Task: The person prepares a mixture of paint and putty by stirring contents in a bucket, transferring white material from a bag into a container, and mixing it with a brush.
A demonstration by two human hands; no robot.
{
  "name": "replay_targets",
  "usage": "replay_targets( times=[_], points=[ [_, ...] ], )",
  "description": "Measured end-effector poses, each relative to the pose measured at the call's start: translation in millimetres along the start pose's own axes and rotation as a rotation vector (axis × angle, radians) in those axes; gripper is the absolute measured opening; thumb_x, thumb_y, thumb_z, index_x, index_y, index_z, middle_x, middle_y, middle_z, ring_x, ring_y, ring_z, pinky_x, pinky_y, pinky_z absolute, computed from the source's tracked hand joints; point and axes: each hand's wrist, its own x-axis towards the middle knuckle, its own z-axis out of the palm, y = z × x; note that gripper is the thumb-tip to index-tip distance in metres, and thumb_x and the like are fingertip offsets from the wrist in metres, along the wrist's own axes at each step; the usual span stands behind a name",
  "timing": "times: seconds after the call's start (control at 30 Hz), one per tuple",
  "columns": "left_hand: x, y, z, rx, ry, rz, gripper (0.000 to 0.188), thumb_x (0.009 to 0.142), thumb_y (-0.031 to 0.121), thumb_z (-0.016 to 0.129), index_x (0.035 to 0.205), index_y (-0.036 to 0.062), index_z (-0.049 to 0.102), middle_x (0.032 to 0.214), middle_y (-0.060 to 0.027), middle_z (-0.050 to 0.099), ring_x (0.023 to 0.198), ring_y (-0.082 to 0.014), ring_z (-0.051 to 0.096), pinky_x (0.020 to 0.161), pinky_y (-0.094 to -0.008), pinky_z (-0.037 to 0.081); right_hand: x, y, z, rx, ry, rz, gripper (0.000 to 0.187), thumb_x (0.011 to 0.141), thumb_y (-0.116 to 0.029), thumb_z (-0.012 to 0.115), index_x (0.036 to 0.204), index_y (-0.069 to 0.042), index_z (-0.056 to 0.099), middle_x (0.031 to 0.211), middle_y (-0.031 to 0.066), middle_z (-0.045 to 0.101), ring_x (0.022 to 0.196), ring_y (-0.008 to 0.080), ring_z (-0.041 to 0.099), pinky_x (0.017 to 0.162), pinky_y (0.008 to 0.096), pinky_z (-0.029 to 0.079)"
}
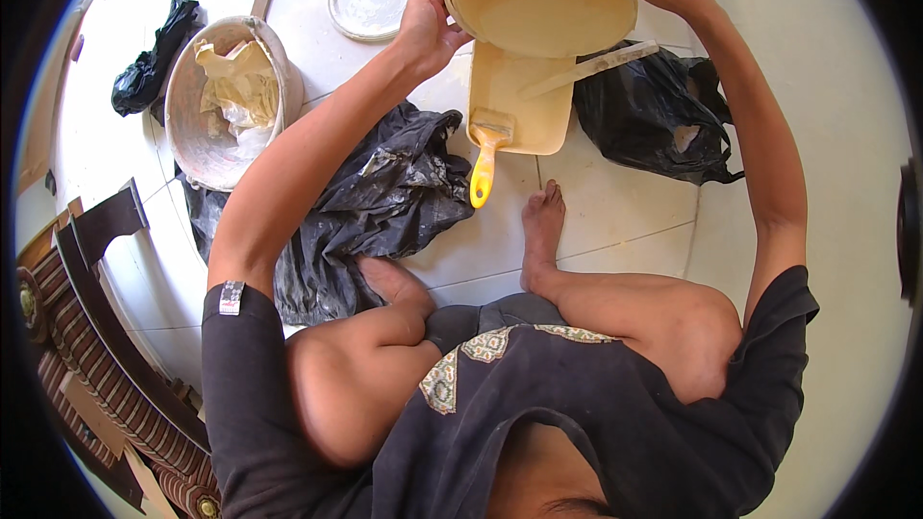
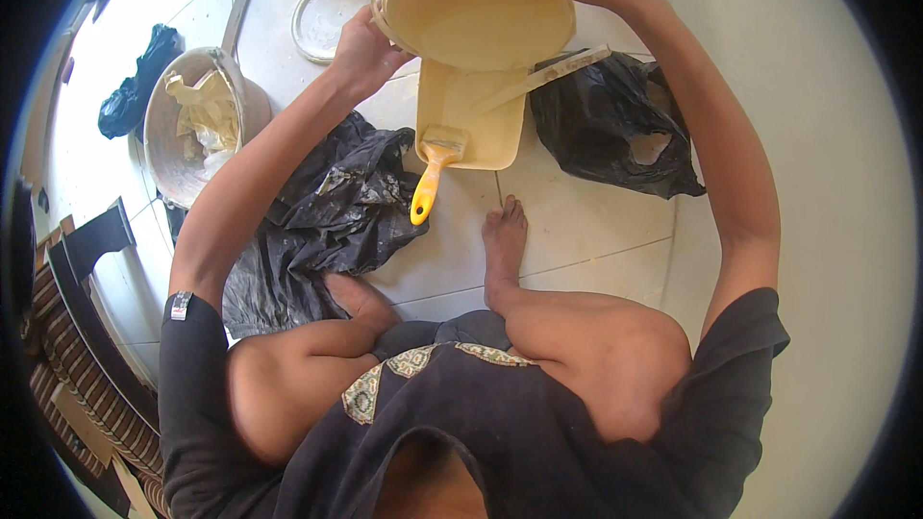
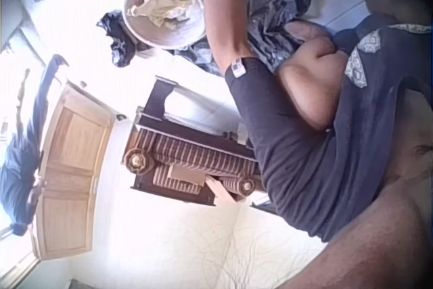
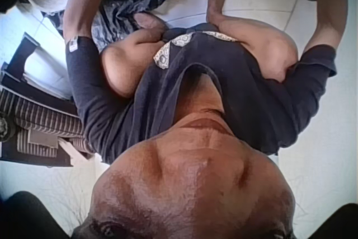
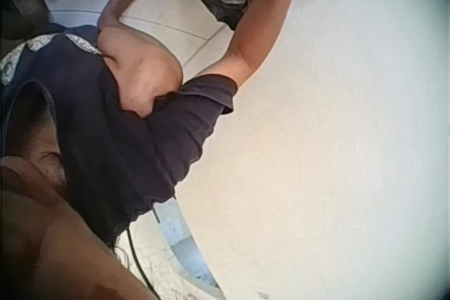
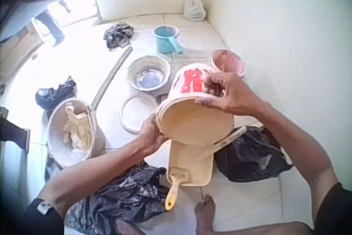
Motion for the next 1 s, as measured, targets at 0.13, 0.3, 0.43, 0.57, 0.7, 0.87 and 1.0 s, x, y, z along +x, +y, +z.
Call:
replay_targets(
  times=[0.13, 0.3, 0.43, 0.57, 0.7, 0.87, 1.0],
  points=[
    [-5, 4, 7, -0.004, 0.034, -0.015, 0.046, 0.105, 0.032, 0.022, 0.135, 0.0068, 0.047, 0.134, -0.0088, 0.055, 0.127, -0.0227, 0.048, 0.11, -0.045, 0.038, 7, 5, -3, 0.033, 0.019, 0.018, 0.038, 0.078, -0.031, 0.084, 0.077, -0.004, 0.057, 0.067, -0.0037, 0.046, 0.063, 0.0064, 0.041, 0.056, 0.0247, 0.034],
    [-1, 1, 3, -0.044, 0.035, 0.009, 0.045, 0.103, 0.036, 0.03, 0.12, 0.0009, 0.052, 0.116, -0.0146, 0.055, 0.117, -0.0304, 0.054, 0.108, -0.0509, 0.041, 18, 20, -2, 0.044, 0.045, 0.059, 0.038, 0.08, -0.034, 0.082, 0.075, -0.003, 0.061, 0.066, -0.0047, 0.047, 0.063, 0.0055, 0.042, 0.055, 0.0238, 0.034],
    [-1, 2, 4, -0.039, 0.055, 0.012, 0.046, 0.102, 0.037, 0.031, 0.119, -0.0011, 0.05, 0.116, -0.0161, 0.051, 0.115, -0.0326, 0.054, 0.106, -0.0502, 0.043, 23, 22, -1, 0.048, 0.067, 0.073, 0.039, 0.081, -0.034, 0.08, 0.074, -0.002, 0.061, 0.067, -0.0039, 0.047, 0.063, 0.0061, 0.043, 0.055, 0.0239, 0.034],
    [-5, 7, 10, -0.029, 0.068, -0.012, 0.045, 0.104, 0.036, 0.028, 0.127, 0.0024, 0.047, 0.125, -0.0123, 0.05, 0.12, -0.0277, 0.049, 0.108, -0.0474, 0.041, 27, 32, 0, -0.018, 0.11, 0.061, 0.04, 0.082, -0.035, 0.079, 0.075, 0.0, 0.061, 0.067, -0.0028, 0.047, 0.063, 0.0073, 0.044, 0.055, 0.0247, 0.035],
    [-5, 10, 11, -0.051, 0.082, -0.064, 0.043, 0.104, 0.035, 0.027, 0.13, 0.0068, 0.046, 0.128, -0.0105, 0.05, 0.121, -0.025, 0.047, 0.108, -0.0461, 0.041, 30, 33, 0, 0.011, 0.116, 0.107, 0.04, 0.083, -0.036, 0.078, 0.075, 0.0, 0.062, 0.068, -0.0021, 0.047, 0.063, 0.0082, 0.045, 0.055, 0.0253, 0.036],
    [-5, 10, 12, -0.052, 0.09, -0.038, 0.043, 0.104, 0.035, 0.03, 0.127, 0.0036, 0.047, 0.124, -0.0115, 0.051, 0.118, -0.0258, 0.049, 0.107, -0.0461, 0.042, 29, 30, 2, -0.009, 0.135, 0.101, 0.041, 0.083, -0.036, 0.078, 0.076, 0.001, 0.062, 0.071, -0.0014, 0.048, 0.066, 0.0088, 0.046, 0.057, 0.0252, 0.037],
    [-6, 8, 11, -0.052, 0.089, -0.04, 0.044, 0.103, 0.037, 0.032, 0.125, 0.0017, 0.048, 0.123, -0.012, 0.052, 0.117, -0.0259, 0.05, 0.106, -0.0462, 0.043, 31, 29, 3, -0.011, 0.144, 0.083, 0.042, 0.083, -0.037, 0.078, 0.077, 0.001, 0.062, 0.072, -0.0015, 0.047, 0.067, 0.0092, 0.047, 0.059, 0.0255, 0.038]
  ],
)
